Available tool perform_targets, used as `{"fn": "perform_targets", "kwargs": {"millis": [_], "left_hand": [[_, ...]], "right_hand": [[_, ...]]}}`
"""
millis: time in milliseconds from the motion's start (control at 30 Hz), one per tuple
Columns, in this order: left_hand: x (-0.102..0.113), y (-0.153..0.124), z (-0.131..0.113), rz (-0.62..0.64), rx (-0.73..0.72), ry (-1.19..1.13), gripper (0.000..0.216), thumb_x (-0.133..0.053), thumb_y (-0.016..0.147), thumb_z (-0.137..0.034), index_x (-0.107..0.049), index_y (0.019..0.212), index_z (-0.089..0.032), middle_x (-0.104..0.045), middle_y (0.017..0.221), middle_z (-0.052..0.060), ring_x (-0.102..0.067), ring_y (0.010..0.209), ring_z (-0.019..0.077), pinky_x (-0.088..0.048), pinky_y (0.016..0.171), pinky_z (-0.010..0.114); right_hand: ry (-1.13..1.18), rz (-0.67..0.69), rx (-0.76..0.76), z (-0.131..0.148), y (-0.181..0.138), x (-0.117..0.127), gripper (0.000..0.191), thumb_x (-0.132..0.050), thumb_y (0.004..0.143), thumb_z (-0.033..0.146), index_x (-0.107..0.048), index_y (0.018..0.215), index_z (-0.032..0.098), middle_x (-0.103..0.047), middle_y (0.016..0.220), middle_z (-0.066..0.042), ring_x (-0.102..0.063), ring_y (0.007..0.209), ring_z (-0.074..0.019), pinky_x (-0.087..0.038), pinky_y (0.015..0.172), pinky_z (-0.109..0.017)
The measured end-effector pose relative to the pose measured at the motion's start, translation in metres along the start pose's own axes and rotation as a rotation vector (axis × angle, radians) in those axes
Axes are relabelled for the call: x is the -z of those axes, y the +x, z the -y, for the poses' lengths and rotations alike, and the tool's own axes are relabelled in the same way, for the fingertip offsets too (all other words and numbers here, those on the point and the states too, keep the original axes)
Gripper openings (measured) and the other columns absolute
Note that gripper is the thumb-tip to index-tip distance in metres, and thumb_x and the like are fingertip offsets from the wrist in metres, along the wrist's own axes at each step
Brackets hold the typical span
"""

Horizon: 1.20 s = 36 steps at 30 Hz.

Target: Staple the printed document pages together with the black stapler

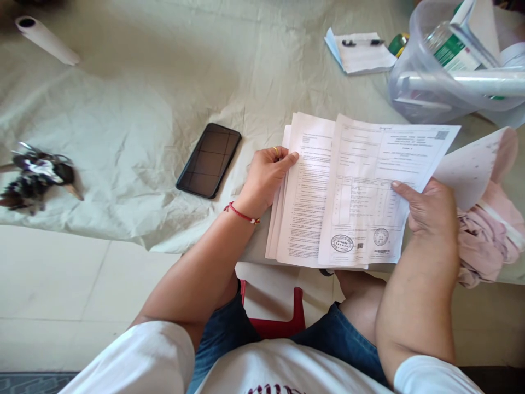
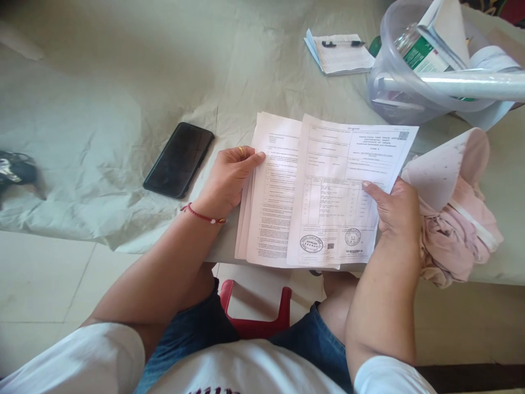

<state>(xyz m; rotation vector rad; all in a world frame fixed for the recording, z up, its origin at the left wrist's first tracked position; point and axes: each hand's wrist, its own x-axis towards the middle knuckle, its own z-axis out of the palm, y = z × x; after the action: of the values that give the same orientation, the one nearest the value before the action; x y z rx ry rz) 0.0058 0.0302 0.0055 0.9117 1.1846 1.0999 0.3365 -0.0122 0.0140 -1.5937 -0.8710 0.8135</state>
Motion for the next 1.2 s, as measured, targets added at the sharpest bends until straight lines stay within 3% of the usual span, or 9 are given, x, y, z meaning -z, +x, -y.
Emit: {"fn": "perform_targets", "kwargs": {"millis": [533, 733, 967, 1200], "left_hand": [[-0.002, 0.0, -0.001, -0.004, 0.002, -0.013, 0.022, -0.078, 0.084, -0.028, -0.06, 0.073, -0.023, -0.063, 0.071, 0.0, -0.062, 0.071, 0.0161, -0.052, 0.068, 0.029], [-0.003, -0.001, -0.002, 0.012, 0.015, -0.043, 0.021, -0.079, 0.083, -0.025, -0.06, 0.073, -0.023, -0.065, 0.071, 0.001, -0.064, 0.072, 0.0172, -0.053, 0.067, 0.03], [-0.003, -0.003, -0.004, 0.019, 0.017, -0.04, 0.024, -0.08, 0.086, -0.026, -0.06, 0.073, -0.023, -0.063, 0.072, 0.0, -0.061, 0.069, 0.0149, -0.052, 0.067, 0.03], [-0.005, -0.005, -0.006, 0.003, 0.016, -0.07, 0.037, -0.084, 0.085, -0.024, -0.05, 0.07, -0.022, -0.058, 0.071, -0.002, -0.057, 0.066, 0.0127, -0.048, 0.063, 0.027]], "right_hand": [[0.028, 0.048, -0.002, 0.004, -0.007, 0.001, 0.045, -0.101, 0.053, 0.025, -0.086, 0.096, 0.022, -0.089, 0.115, -0.007, -0.084, 0.107, -0.0292, -0.066, 0.109, -0.047], [0.031, 0.065, -0.005, 0.006, -0.009, -0.005, 0.045, -0.101, 0.053, 0.026, -0.086, 0.096, 0.023, -0.089, 0.105, -0.005, -0.083, 0.109, -0.0295, -0.063, 0.114, -0.049], [0.003, 0.08, -0.046, 0.005, -0.012, -0.007, 0.046, -0.103, 0.053, 0.03, -0.087, 0.095, 0.023, -0.089, 0.115, -0.007, -0.083, 0.104, -0.0285, -0.065, 0.11, -0.051], [-0.054, 0.086, -0.057, 0.007, -0.015, -0.012, 0.044, -0.103, 0.052, 0.031, -0.089, 0.094, 0.025, -0.089, 0.106, -0.006, -0.083, 0.097, -0.0299, -0.069, 0.1, -0.053]]}}
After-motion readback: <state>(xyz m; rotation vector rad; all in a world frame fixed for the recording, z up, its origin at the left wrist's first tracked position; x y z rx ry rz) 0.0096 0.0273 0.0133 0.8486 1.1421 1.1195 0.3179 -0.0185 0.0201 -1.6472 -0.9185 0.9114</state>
